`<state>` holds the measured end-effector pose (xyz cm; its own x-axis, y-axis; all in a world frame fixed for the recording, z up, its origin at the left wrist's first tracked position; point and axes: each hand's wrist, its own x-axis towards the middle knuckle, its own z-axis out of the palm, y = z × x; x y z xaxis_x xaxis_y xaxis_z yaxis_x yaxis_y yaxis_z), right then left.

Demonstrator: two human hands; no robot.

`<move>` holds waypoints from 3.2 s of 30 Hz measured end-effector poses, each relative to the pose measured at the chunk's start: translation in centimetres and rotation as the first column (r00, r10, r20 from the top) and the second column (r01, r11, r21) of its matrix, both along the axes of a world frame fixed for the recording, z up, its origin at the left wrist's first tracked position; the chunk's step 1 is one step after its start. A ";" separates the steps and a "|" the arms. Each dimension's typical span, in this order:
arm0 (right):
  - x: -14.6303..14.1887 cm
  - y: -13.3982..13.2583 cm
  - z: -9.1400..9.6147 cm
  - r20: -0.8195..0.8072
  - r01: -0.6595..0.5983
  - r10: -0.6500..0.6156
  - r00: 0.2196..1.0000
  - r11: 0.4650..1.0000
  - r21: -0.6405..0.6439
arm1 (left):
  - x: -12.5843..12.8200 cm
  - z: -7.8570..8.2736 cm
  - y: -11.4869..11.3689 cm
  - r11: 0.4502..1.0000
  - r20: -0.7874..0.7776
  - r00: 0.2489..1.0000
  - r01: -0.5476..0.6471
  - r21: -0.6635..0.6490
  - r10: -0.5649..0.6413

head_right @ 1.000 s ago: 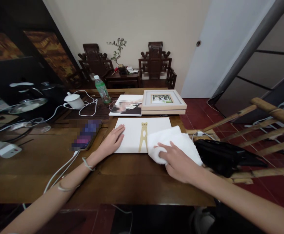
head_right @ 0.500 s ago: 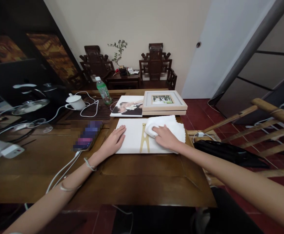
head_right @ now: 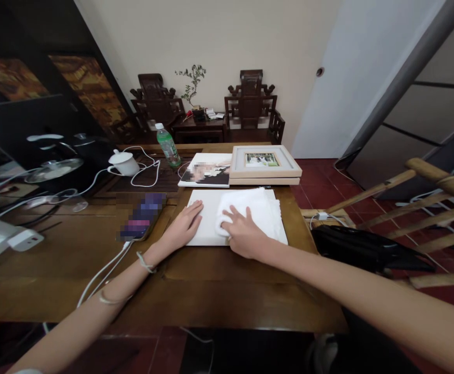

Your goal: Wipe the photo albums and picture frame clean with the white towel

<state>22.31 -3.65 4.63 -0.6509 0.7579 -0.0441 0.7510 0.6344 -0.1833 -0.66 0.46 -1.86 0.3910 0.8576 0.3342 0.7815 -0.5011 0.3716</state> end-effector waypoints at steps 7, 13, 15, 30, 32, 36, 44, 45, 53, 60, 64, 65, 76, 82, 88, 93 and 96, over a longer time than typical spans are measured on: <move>0.2 -5.8 1.7 0.022 -0.108 0.111 0.994 0.988 -0.114 | 0.1 0.1 -0.1 1.000 0.010 1.000 -0.003 -0.011 0.003; 0.0 -5.0 1.2 0.132 -0.265 0.265 0.955 0.964 -0.013 | 0.2 -0.4 0.1 0.999 0.083 0.996 -0.033 -0.012 0.033; -0.2 -3.7 0.9 0.154 -0.301 0.292 0.944 0.953 0.038 | 0.2 -0.4 0.2 0.999 0.100 0.994 -0.039 -0.025 0.041; -4.3 3.9 0.2 0.163 -0.036 0.011 0.987 0.988 0.152 | -0.1 -0.2 0.3 0.998 0.091 0.996 -0.007 -0.069 0.014; -4.5 1.8 0.1 0.171 -0.078 0.056 0.984 0.989 0.126 | -0.1 -0.2 0.3 0.998 0.093 0.996 -0.004 -0.065 0.010; -4.2 -2.9 1.0 0.162 -0.173 0.162 0.973 0.983 0.053 | -0.1 -0.3 0.3 0.999 0.092 0.996 -0.012 -0.048 0.016; -3.3 -3.9 2.5 0.115 -0.232 0.232 0.966 0.973 -0.015 | -0.1 -0.8 0.4 1.000 0.095 0.996 -0.001 -0.028 0.004; -3.3 -2.9 2.3 0.114 -0.212 0.210 0.971 0.977 0.007 | -0.1 -0.8 0.4 0.999 0.101 0.995 -0.002 -0.032 0.005; -6.0 4.9 0.2 0.133 -0.056 0.033 0.991 0.983 0.175 | 0.2 0.8 0.1 0.998 0.362 0.931 -0.036 -0.056 0.054; -7.1 3.2 -0.3 0.100 -0.361 0.349 0.932 0.921 0.147 | 0.0 1.3 -0.1 0.995 0.631 0.770 -0.073 -0.062 0.096; -5.7 0.5 1.2 0.049 -0.439 0.436 0.899 0.895 0.074 | -0.1 1.2 0.0 0.990 0.594 0.792 -0.109 -0.090 0.141; -5.3 -0.2 1.8 0.051 -0.444 0.441 0.896 0.895 0.049 | 0.0 1.3 -0.1 0.988 0.558 0.816 -0.125 -0.087 0.152; -1.9 2.9 4.0 0.101 -0.008 0.010 0.995 1.000 -0.021 | 0.3 -0.1 0.2 1.000 0.171 0.985 -0.027 -0.014 0.029; -5.7 8.4 4.0 -0.047 0.116 -0.120 0.992 0.991 -0.073 | 0.2 0.0 0.2 1.000 0.088 0.996 -0.013 -0.011 0.014; -9.5 11.0 4.7 -0.144 0.053 -0.078 0.986 0.983 -0.175 | 0.2 0.3 0.1 1.000 0.075 0.997 0.003 -0.006 -0.003; -8.2 11.7 5.0 -0.165 0.091 -0.134 0.977 0.965 -0.246 | 0.1 0.3 0.0 1.000 0.077 0.997 -0.007 -0.008 0.007; -5.1 11.9 4.9 -0.169 0.174 -0.225 0.960 0.946 -0.272 | 0.1 0.3 -0.1 1.000 0.075 0.997 0.000 -0.015 0.001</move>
<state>17.19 8.27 9.56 -0.5023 0.8536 -0.1382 0.7907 0.3888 -0.4728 -0.57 0.38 -1.57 0.3652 0.8627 0.3499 0.7512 -0.4950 0.4365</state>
